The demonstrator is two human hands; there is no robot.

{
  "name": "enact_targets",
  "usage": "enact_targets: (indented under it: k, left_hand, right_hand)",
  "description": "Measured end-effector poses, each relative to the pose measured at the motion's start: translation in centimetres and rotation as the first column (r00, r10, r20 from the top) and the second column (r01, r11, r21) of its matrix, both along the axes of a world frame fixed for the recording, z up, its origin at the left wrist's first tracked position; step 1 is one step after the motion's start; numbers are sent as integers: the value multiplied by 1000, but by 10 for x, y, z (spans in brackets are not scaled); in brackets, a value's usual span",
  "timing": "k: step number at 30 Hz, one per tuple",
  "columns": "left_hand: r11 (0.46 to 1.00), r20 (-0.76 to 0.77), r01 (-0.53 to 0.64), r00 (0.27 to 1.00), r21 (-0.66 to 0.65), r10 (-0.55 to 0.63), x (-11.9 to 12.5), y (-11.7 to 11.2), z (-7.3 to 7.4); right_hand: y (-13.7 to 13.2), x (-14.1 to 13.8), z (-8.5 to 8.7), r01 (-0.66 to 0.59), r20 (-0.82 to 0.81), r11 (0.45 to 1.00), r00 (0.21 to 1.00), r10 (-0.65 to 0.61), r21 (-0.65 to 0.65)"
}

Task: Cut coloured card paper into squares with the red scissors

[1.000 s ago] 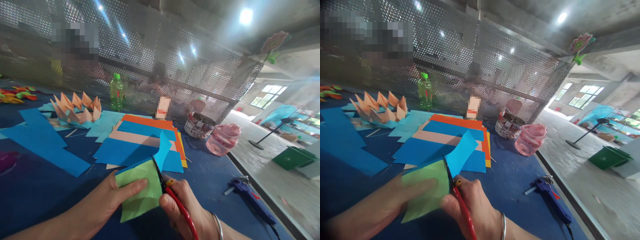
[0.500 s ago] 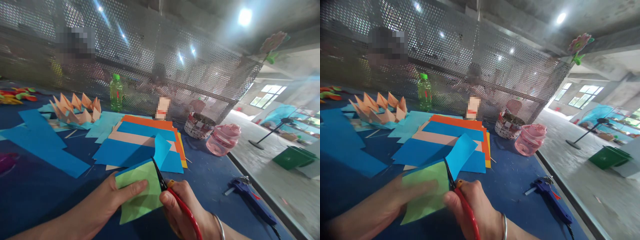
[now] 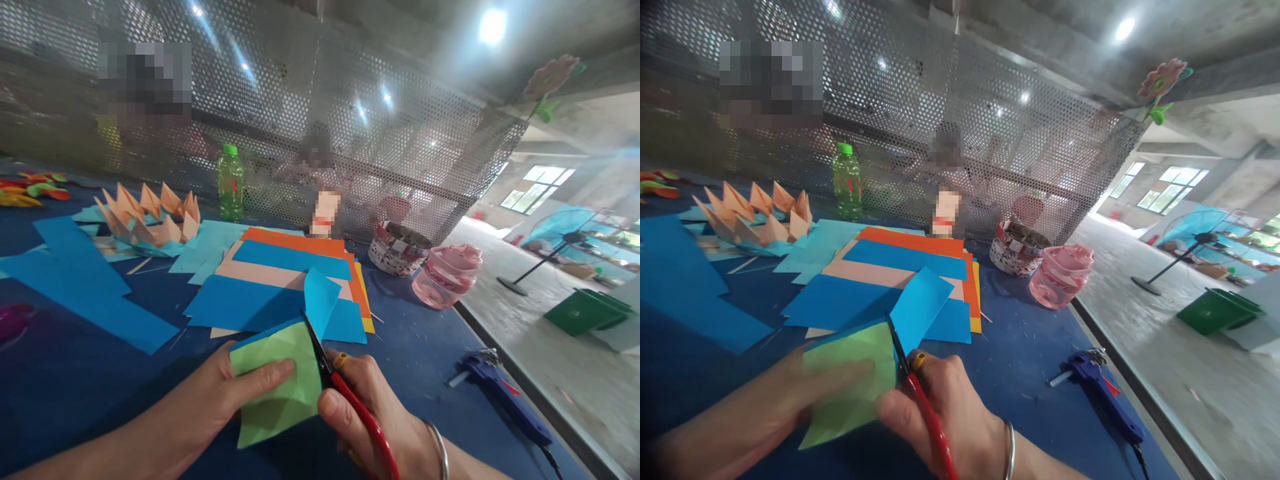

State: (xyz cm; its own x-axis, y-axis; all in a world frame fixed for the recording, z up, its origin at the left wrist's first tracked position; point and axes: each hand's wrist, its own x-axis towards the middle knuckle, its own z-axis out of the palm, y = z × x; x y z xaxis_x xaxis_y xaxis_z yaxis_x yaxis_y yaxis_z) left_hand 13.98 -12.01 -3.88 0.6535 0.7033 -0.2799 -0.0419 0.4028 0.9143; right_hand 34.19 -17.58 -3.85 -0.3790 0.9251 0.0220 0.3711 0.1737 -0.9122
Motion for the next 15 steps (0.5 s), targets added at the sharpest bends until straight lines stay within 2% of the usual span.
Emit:
enact_targets:
  k: [2,5,10,15]
  left_hand:
    - [999,-10,33,999,10,-33,-1,0,0]
    - [1000,-30,16,999,12,-15,-1,1,1]
    - [999,1,31,1000,-34,-31,1,3,0]
    - [1000,-17,12,1000,-11,-12,2,2,1]
  right_hand:
    - [0,1,-3,4,4,1000,1000,-4,8]
    - [1,1,-5,9,1,1000,1000,-9,19]
    - [2,-1,-1,3,16,999,1000,-4,45]
    - [2,0,1,22,45,997,999,-25,68]
